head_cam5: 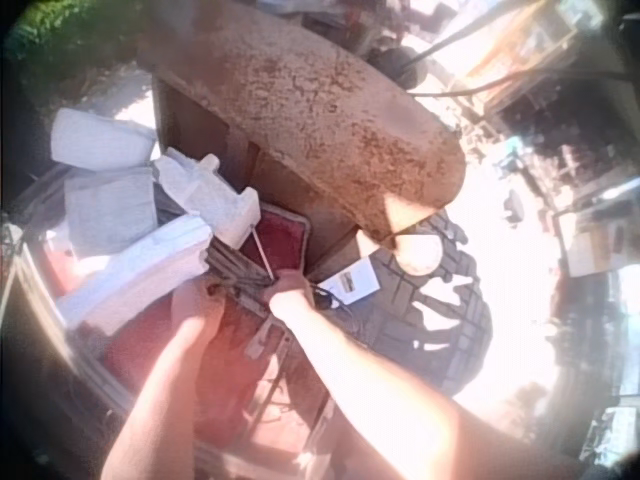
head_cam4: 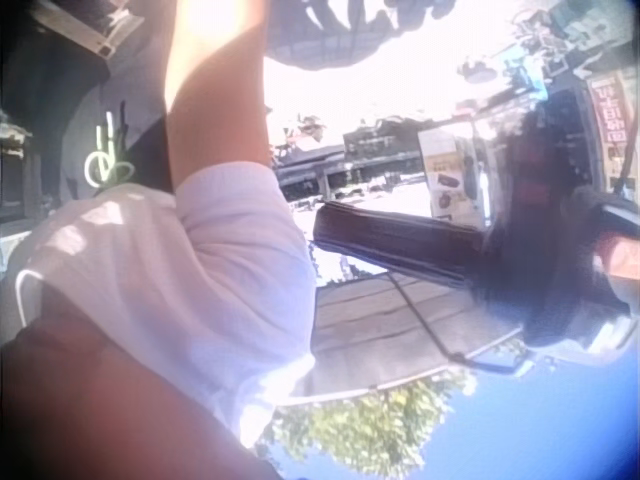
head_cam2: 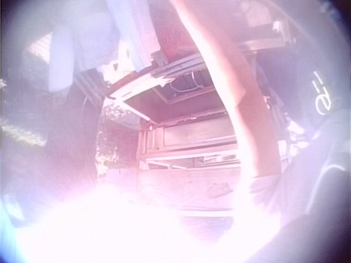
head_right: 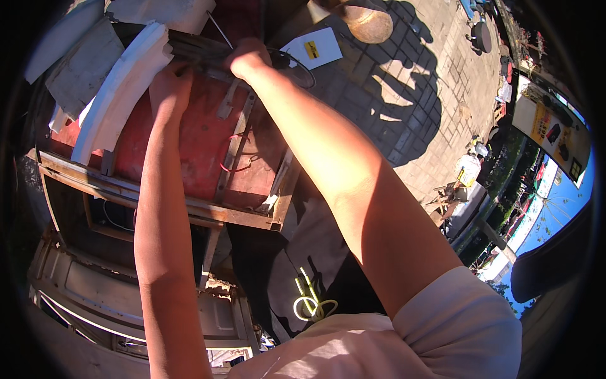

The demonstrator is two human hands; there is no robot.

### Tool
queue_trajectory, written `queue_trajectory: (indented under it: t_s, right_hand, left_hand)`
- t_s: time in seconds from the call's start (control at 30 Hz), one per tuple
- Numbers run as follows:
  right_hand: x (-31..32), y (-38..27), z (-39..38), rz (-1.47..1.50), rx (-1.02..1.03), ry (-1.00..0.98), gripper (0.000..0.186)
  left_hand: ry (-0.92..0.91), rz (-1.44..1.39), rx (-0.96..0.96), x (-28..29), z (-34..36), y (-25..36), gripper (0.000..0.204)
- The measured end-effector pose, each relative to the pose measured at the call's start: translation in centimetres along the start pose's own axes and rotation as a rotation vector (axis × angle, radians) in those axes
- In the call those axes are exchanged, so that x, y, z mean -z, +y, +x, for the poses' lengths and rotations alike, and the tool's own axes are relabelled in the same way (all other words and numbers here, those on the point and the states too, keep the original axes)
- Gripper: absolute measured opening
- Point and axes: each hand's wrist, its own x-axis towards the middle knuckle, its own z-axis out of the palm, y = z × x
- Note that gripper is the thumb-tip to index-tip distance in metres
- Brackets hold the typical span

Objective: The person uses a screwdriver to tighten screws on a battery terminal inside a compartment. They then strip a white wire and connect it to the terminal, securing it with the screwdriver. Finally, they place a white cloth over the battery.

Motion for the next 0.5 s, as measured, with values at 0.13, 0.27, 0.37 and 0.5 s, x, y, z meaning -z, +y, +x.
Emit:
queue_trajectory:
  t_s: [0.13, 0.27, 0.37, 0.5]
  right_hand:
    - [0.0, -1.0, -0.1, -0.339, 0.034, 0.106, 0.034]
    - [1.7, -1.1, -1.9, -0.175, 0.029, 0.028, 0.024]
    - [3.1, 0.0, -4.8, 0.107, -0.04, -0.067, 0.017]
    - [4.1, 1.9, -9.1, 0.485, -0.091, -0.164, 0.016]
  left_hand:
    - [0.0, 0.233, -0.043, -1.1, -0.5, -0.1, 0.032]
    - [0.074, 0.464, -0.186, -3.0, -0.6, -0.4, 0.036]
    - [0.151, 0.534, -0.164, -3.9, -0.1, -0.6, 0.037]
    - [0.133, 0.593, -0.136, -4.8, 0.2, -0.8, 0.031]
